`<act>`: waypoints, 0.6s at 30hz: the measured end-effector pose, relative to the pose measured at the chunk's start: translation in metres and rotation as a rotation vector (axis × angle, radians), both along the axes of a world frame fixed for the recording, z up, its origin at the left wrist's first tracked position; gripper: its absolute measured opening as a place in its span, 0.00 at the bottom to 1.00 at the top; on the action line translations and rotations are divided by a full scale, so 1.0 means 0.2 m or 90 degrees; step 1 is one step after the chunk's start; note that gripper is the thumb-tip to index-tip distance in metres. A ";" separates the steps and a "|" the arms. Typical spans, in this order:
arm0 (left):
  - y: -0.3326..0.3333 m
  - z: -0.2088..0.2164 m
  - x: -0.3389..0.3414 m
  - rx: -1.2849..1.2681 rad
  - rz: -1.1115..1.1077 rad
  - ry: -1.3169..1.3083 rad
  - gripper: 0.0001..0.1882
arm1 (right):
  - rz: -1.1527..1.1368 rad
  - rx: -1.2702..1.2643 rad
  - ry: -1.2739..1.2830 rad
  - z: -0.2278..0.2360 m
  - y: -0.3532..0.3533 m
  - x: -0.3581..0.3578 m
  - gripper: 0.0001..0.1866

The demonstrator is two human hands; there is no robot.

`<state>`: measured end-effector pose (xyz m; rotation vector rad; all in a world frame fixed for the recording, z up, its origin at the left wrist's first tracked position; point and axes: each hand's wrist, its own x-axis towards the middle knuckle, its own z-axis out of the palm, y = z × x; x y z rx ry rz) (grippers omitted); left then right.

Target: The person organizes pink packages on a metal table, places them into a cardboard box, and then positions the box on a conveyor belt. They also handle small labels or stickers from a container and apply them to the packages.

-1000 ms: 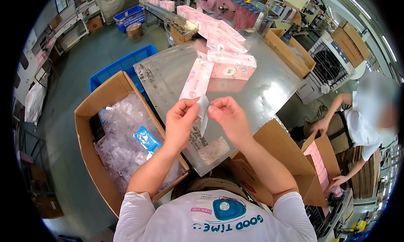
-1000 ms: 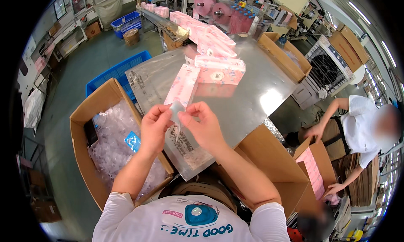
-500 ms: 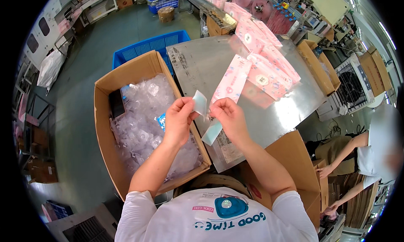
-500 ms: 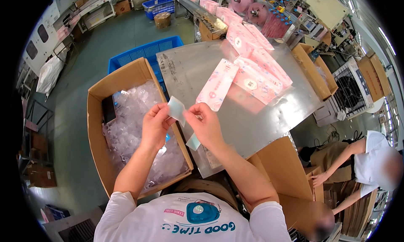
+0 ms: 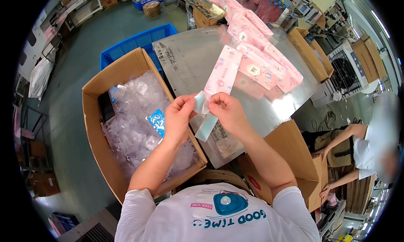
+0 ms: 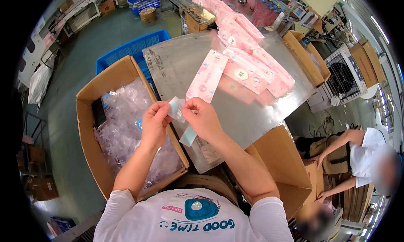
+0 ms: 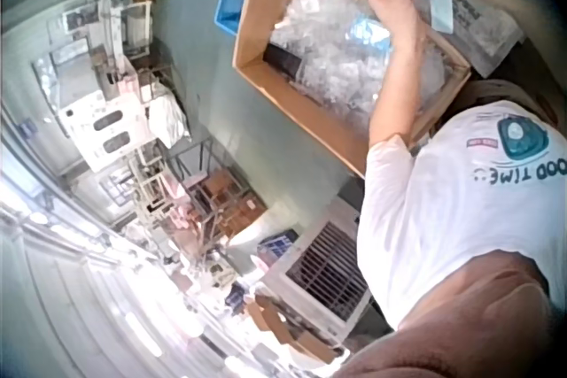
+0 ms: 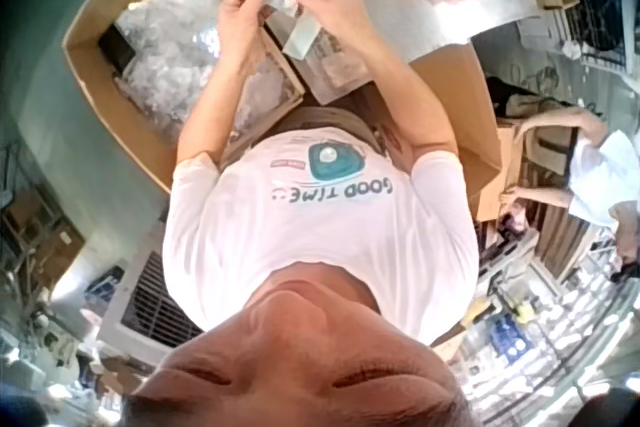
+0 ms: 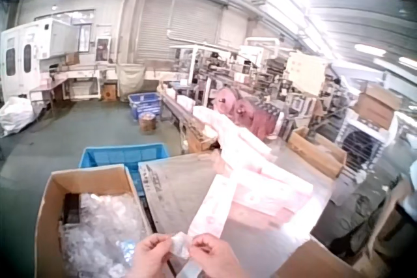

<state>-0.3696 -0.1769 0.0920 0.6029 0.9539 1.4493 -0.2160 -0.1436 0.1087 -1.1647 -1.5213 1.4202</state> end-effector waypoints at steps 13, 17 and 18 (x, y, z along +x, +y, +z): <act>0.03 -0.06 -0.37 -0.017 0.054 -0.409 0.09 | -0.067 -0.199 0.172 -0.19 -0.10 0.38 0.03; -0.04 -0.01 -0.57 0.051 0.071 -0.429 0.10 | -0.127 -0.261 0.140 -0.28 -0.17 0.44 0.04; -0.06 0.02 -0.59 0.061 0.082 -0.409 0.11 | -0.123 -0.266 0.104 -0.33 -0.19 0.46 0.04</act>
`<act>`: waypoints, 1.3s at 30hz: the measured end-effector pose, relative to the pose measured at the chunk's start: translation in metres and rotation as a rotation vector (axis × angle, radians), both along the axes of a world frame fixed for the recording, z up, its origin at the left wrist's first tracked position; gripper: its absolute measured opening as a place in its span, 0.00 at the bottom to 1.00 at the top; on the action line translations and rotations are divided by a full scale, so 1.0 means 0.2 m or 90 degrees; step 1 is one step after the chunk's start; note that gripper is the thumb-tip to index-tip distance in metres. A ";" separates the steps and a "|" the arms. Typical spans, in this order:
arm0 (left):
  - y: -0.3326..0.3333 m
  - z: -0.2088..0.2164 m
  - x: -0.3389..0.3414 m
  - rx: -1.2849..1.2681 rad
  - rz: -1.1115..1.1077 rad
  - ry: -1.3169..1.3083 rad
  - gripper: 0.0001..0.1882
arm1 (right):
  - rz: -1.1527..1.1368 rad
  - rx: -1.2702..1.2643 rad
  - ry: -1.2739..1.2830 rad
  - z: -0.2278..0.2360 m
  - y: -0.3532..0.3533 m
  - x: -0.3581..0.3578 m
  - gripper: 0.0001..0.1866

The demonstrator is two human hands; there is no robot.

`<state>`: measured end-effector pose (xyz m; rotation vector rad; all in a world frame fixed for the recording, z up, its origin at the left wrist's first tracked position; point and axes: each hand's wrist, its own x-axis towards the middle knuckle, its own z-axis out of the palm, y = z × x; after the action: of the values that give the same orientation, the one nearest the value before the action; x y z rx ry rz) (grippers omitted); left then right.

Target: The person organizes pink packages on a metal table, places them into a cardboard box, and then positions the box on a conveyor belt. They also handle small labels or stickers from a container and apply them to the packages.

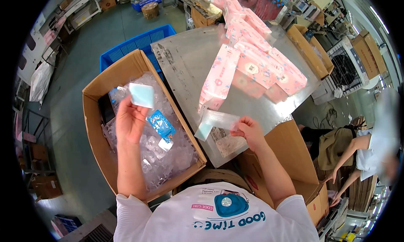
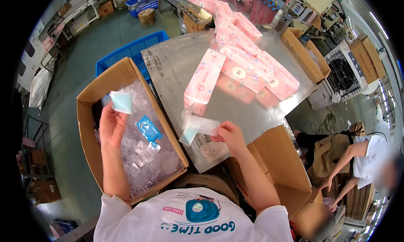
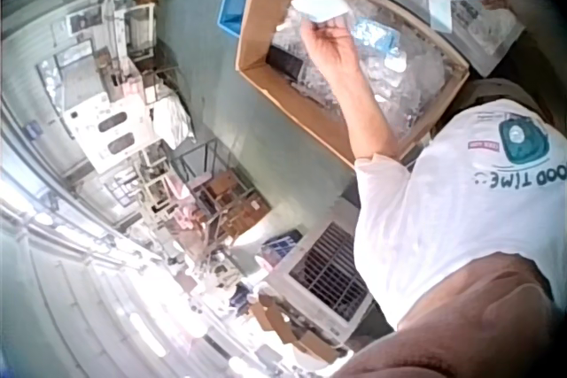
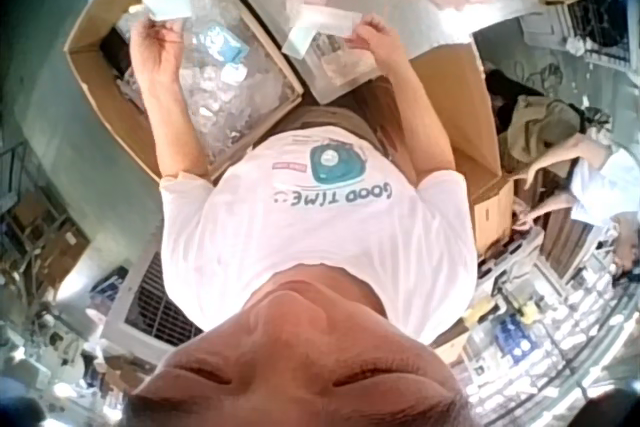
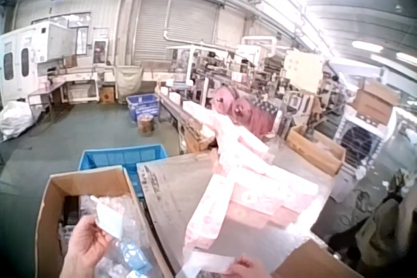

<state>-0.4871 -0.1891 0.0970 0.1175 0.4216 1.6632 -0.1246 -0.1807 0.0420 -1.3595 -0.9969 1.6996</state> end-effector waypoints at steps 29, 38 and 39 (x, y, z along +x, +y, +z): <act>-0.02 0.20 0.57 0.017 -0.218 0.040 0.14 | -0.036 0.340 -0.337 -0.08 0.01 0.10 0.17; -0.06 0.34 0.77 0.043 -0.309 -0.052 0.16 | 0.121 -0.022 0.484 0.39 -0.07 -0.17 0.33; -0.07 0.34 0.76 0.057 -0.314 -0.064 0.17 | 0.127 -0.103 0.548 0.43 -0.07 -0.17 0.34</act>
<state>-0.3353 -0.2023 0.1644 0.1870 0.2183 1.1950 -0.1595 -0.1946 0.1270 -0.4897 -0.5000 2.2437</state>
